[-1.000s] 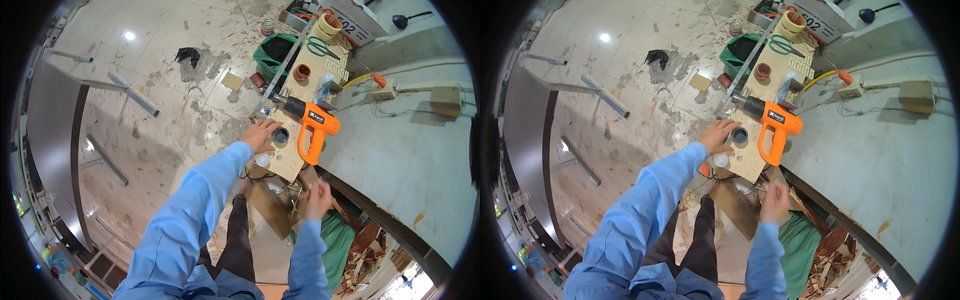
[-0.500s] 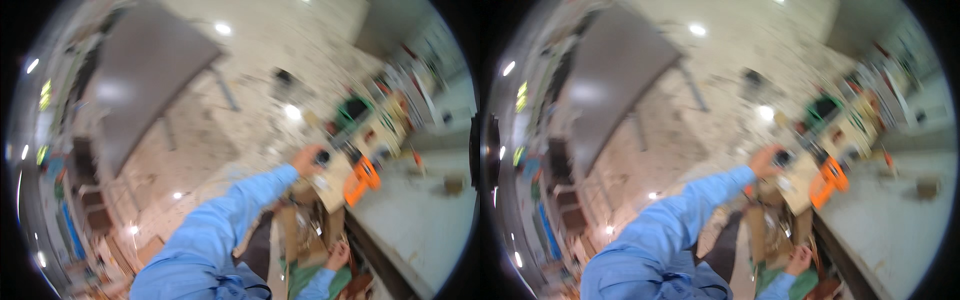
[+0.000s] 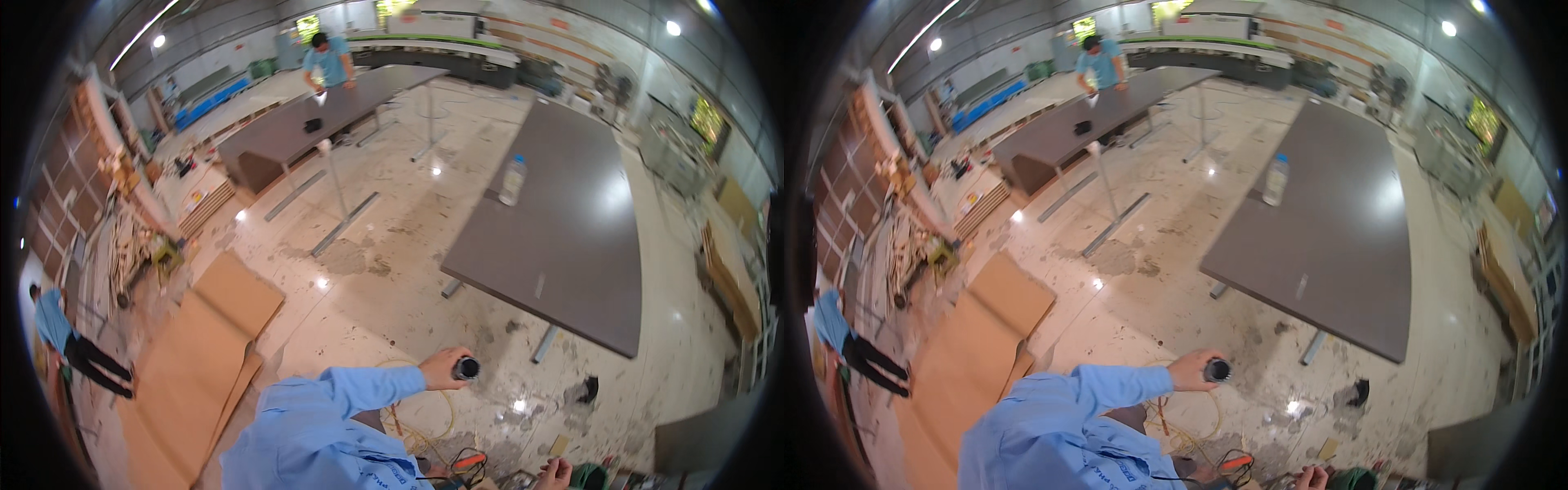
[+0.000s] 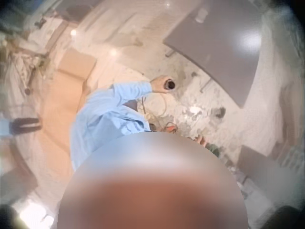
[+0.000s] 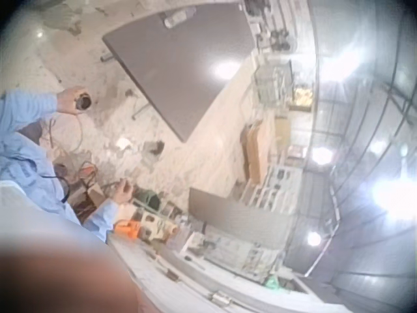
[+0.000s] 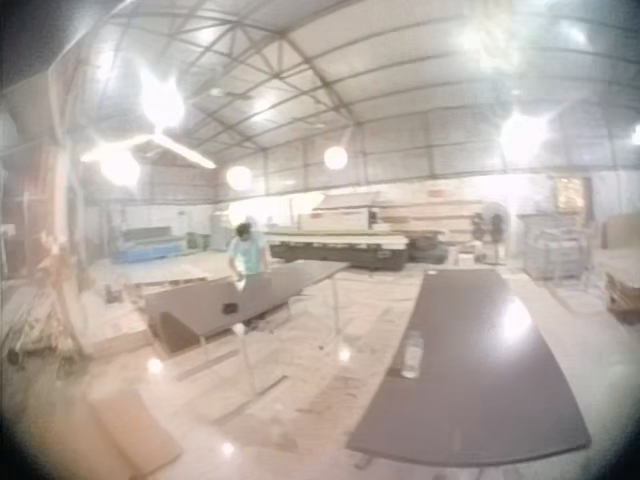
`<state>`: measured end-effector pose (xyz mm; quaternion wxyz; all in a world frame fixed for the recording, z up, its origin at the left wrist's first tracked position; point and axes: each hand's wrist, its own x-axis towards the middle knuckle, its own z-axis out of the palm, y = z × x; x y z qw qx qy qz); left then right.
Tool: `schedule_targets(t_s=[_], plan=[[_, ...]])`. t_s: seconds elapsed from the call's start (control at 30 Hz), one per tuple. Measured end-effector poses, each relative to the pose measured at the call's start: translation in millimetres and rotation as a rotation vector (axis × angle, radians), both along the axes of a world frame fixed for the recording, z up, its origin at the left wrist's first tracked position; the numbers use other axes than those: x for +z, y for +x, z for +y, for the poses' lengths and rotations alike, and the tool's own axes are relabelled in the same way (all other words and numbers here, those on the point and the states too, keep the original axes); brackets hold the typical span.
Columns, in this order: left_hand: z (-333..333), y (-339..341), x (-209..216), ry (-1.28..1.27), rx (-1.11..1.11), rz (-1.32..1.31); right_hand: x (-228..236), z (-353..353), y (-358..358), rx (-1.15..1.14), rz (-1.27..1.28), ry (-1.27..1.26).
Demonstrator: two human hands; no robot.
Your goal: The person wipes the edges and surface of a large flat panel with a cloth dipped in a liquid from a small can. A coworker stands nearby and marks the panel with a pen. The person repeatedly dips the cloth and continues wiping along the panel's edges.
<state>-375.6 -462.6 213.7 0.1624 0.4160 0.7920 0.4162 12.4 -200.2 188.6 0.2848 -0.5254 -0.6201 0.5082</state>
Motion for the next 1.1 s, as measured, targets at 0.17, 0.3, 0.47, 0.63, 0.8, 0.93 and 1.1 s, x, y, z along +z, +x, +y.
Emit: schedule_targets(t_s=[0.17, 0.3, 0.47, 0.63, 0.8, 0.93, 1.1], plan=[[-173, -94, 13, 0.006, 0.362, -0.013, 21, -71, -204, 0.393, 0.11, 0.184], [-286, -140, 19, 0.04, 0.586, -0.023, 38, -175, -369, 0.572, 0.259, 0.021], [-400, -193, 33, 0.06, 0.847, 0.024, 52, -296, -533, 0.891, 0.208, 0.092], [-483, -248, 34, 0.098, 1.119, 0.018, 38, -357, -662, 1.03, 0.155, 0.146], [-553, -333, 37, 0.114, 1.26, 0.056, -7, -384, -794, 1.075, 0.124, 0.072], [-604, -415, 52, 0.079, 1.366, 0.054, -32, -415, -931, 1.04, 0.08, 0.088], [-664, -516, 75, 0.151, 1.469, 0.033, -17, -488, -1141, 1.092, 0.212, -0.073]])
